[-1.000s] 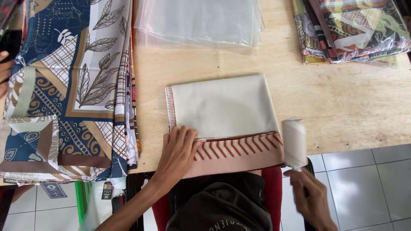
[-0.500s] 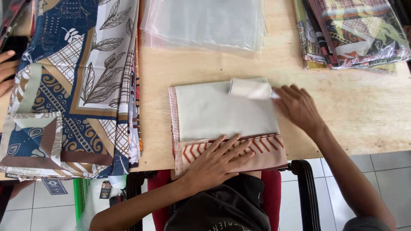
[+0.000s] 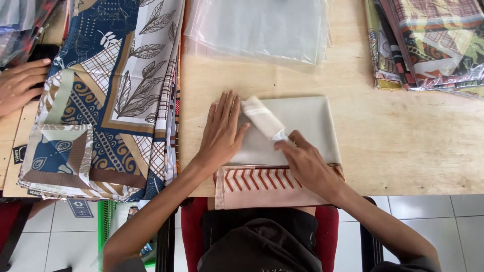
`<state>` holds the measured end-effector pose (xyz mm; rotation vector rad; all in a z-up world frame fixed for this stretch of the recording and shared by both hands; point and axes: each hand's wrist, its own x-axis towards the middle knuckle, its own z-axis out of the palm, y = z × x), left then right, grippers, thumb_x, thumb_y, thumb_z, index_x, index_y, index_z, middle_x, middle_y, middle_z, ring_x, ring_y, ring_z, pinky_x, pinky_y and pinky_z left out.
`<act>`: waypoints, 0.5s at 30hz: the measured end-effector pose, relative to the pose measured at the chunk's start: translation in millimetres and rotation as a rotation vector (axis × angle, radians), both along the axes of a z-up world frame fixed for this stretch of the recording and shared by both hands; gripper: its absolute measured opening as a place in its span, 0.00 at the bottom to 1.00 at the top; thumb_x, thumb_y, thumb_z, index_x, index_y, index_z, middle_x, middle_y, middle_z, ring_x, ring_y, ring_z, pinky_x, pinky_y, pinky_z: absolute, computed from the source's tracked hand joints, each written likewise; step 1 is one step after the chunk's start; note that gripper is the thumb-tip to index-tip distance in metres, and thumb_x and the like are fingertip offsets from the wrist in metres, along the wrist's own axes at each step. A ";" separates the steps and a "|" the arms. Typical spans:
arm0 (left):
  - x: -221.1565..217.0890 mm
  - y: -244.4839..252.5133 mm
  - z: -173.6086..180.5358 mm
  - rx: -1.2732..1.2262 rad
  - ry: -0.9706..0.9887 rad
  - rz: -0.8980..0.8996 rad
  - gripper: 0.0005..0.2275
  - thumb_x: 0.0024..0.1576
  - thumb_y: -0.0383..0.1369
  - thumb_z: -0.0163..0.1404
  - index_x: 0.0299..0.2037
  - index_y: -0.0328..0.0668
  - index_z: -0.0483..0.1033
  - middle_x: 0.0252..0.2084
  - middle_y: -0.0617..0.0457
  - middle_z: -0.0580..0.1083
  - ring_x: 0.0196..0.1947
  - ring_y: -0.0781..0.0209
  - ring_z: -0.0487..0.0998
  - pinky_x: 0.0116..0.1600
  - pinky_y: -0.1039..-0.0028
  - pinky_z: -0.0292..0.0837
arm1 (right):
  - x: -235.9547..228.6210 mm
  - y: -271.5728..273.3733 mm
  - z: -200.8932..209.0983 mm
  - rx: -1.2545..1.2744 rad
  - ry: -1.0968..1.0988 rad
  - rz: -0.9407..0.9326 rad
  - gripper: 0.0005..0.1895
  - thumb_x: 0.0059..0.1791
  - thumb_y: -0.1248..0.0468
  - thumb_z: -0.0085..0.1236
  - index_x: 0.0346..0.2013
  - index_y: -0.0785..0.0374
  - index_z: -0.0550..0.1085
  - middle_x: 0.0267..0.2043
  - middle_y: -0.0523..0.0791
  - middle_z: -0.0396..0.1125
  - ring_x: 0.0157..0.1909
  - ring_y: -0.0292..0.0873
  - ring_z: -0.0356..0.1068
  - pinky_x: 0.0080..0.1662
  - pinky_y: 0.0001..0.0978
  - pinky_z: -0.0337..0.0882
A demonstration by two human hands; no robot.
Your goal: The person folds a patterned fabric on a wooden table, uses a white roller to smooth it, and then places it into a clear plastic bag. They seal the bag and set it aside with other packaged items.
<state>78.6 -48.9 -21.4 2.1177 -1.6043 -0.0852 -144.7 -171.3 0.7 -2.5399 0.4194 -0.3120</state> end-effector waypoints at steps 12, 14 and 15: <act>7.8 -1.7 -24.1 0.097 -0.131 0.019 0.30 0.68 0.47 0.37 0.74 0.33 0.52 0.77 0.36 0.49 0.78 0.42 0.44 0.76 0.46 0.28 | -43.9 -97.7 -16.4 -0.232 0.137 -0.453 0.13 0.58 0.67 0.47 0.45 0.46 0.78 0.31 0.46 0.67 0.32 0.54 0.74 0.37 0.49 0.74; 0.8 -2.0 -15.0 0.072 -0.106 -0.013 0.29 0.68 0.45 0.37 0.74 0.32 0.51 0.78 0.36 0.48 0.78 0.42 0.43 0.76 0.46 0.28 | -50.4 -80.3 -3.3 -0.168 0.080 -0.433 0.14 0.56 0.69 0.47 0.45 0.49 0.79 0.30 0.48 0.69 0.30 0.53 0.73 0.37 0.49 0.73; -3.3 -1.2 -10.6 0.057 -0.082 -0.046 0.29 0.68 0.44 0.36 0.75 0.32 0.49 0.78 0.36 0.47 0.78 0.42 0.43 0.76 0.46 0.28 | -54.3 -70.5 2.1 -0.093 0.024 -0.411 0.15 0.55 0.72 0.46 0.45 0.52 0.80 0.30 0.50 0.70 0.28 0.52 0.72 0.36 0.48 0.72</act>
